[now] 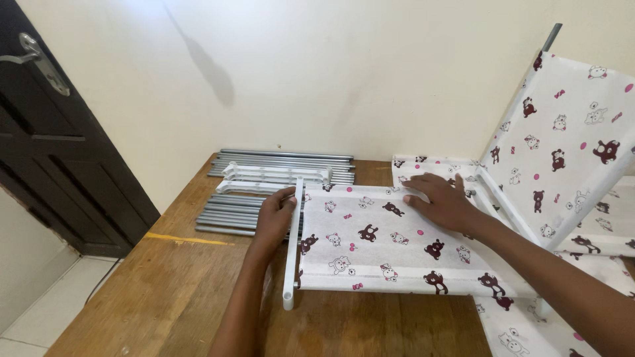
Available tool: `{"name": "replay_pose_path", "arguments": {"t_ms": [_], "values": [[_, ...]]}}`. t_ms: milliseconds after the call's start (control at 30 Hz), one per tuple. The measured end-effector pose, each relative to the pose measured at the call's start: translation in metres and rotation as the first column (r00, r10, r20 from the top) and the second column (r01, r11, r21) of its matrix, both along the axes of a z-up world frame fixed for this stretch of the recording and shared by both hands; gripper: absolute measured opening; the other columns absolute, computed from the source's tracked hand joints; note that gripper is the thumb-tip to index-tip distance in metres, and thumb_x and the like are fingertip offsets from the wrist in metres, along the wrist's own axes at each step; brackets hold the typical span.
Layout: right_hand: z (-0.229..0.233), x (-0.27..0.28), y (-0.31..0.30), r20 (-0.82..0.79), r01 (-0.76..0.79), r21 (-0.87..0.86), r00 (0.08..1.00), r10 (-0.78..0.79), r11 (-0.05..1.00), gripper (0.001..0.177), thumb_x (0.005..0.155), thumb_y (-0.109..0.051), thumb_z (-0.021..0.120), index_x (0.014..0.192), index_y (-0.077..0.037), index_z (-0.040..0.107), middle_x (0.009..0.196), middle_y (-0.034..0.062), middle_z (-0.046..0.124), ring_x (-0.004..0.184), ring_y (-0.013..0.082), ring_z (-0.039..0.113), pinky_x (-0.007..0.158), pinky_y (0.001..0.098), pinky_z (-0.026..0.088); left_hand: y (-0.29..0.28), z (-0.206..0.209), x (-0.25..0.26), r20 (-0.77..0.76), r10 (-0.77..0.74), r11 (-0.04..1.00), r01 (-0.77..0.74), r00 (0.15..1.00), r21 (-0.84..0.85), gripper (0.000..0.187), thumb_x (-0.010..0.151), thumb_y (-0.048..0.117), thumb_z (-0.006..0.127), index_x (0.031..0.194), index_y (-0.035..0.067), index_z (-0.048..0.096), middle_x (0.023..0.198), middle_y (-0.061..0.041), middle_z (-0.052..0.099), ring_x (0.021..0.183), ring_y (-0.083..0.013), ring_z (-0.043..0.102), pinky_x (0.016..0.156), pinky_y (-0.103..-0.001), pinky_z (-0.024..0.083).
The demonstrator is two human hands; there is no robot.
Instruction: The person assembles a small folding chair by inserting metal rods into white plastic connectors, attaching a patterned fabric seat, and securing the frame. The person then wipes a plastic connector with a dark cloth before continuing assembly.
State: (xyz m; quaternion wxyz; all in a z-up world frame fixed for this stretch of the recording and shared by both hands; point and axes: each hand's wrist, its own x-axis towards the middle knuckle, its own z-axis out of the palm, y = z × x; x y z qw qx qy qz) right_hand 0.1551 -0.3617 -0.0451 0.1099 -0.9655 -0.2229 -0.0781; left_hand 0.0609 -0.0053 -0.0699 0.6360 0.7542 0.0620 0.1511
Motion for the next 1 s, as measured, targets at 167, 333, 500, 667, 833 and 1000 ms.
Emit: {"name": "replay_pose_path", "arguments": {"t_ms": [167, 333, 500, 667, 833, 1000], "values": [[-0.004, 0.017, 0.025, -0.219, 0.024, 0.309, 0.975, 0.047, 0.951, 0.05, 0.092, -0.052, 0.062, 0.129, -0.019, 0.068, 0.124, 0.0081, 0.068, 0.115, 0.0235, 0.064, 0.104, 0.0399, 0.046, 0.015, -0.006, 0.015, -0.021, 0.059, 0.97, -0.053, 0.998, 0.237, 0.034, 0.1, 0.02, 0.049, 0.125, 0.01, 0.071, 0.112, -0.01, 0.078, 0.105, -0.0199, 0.071, 0.097, -0.038, 0.052], [-0.007, 0.013, 0.036, -0.237, 0.031, 0.34, 0.97, 0.054, 0.94, 0.042, 0.094, -0.048, 0.061, 0.111, -0.013, 0.076, 0.102, 0.0073, 0.074, 0.096, 0.022, 0.066, 0.096, 0.0387, 0.045, 0.033, -0.032, 0.023, 0.038, 0.147, 0.627, -0.123, 0.988, 0.769, 0.032, 0.099, 0.021, 0.05, 0.123, 0.018, 0.072, 0.127, -0.002, 0.07, 0.132, -0.023, 0.052, 0.111, -0.057, 0.029], [-0.008, 0.014, 0.04, -0.166, 0.074, 0.249, 0.986, -0.033, 0.966, 0.041, 0.093, -0.049, 0.059, 0.113, -0.017, 0.077, 0.106, 0.0034, 0.076, 0.099, 0.0173, 0.068, 0.104, 0.0442, 0.03, 0.036, -0.047, 0.028, 0.006, 0.121, 0.53, -0.07, 0.993, 0.845, 0.037, 0.099, 0.023, 0.051, 0.134, 0.021, 0.063, 0.138, 0.0, 0.059, 0.137, -0.0219, 0.044, 0.111, -0.065, 0.021], [-0.014, 0.024, 0.04, -0.186, 0.076, 0.198, 0.982, -0.039, 0.977, 0.043, 0.094, -0.051, 0.058, 0.12, -0.021, 0.074, 0.113, 0.0031, 0.074, 0.105, 0.0178, 0.066, 0.103, 0.0468, 0.033, 0.034, -0.033, 0.022, -0.094, 0.154, 0.539, -0.004, 0.984, 0.842, 0.037, 0.098, 0.025, 0.054, 0.132, 0.028, 0.066, 0.141, 0.003, 0.058, 0.142, -0.0228, 0.038, 0.113, -0.066, 0.021], [-0.018, 0.029, 0.038, -0.219, 0.005, 0.253, 0.974, 0.053, 0.967, 0.043, 0.095, -0.051, 0.06, 0.122, -0.02, 0.073, 0.117, 0.0038, 0.071, 0.107, 0.0207, 0.066, 0.098, 0.0438, 0.048, 0.038, -0.011, 0.012, -0.229, 0.184, 0.554, 0.092, 0.956, 0.827, 0.035, 0.098, 0.032, 0.058, 0.132, 0.029, 0.065, 0.144, 0.002, 0.056, 0.147, -0.0245, 0.033, 0.117, -0.067, 0.017], [-0.019, 0.023, 0.051, -0.172, 0.102, 0.086, 0.981, -0.086, 0.991, 0.034, 0.095, -0.043, 0.061, 0.117, -0.022, 0.076, 0.116, 0.002, 0.073, 0.108, 0.0196, 0.068, 0.098, 0.0467, 0.045, 0.04, -0.007, 0.008, -0.263, 0.155, 0.588, 0.125, 0.952, 0.799, 0.032, 0.098, 0.034, 0.06, 0.129, 0.027, 0.066, 0.144, 0.001, 0.058, 0.149, -0.0225, 0.035, 0.118, -0.072, 0.015]]}}
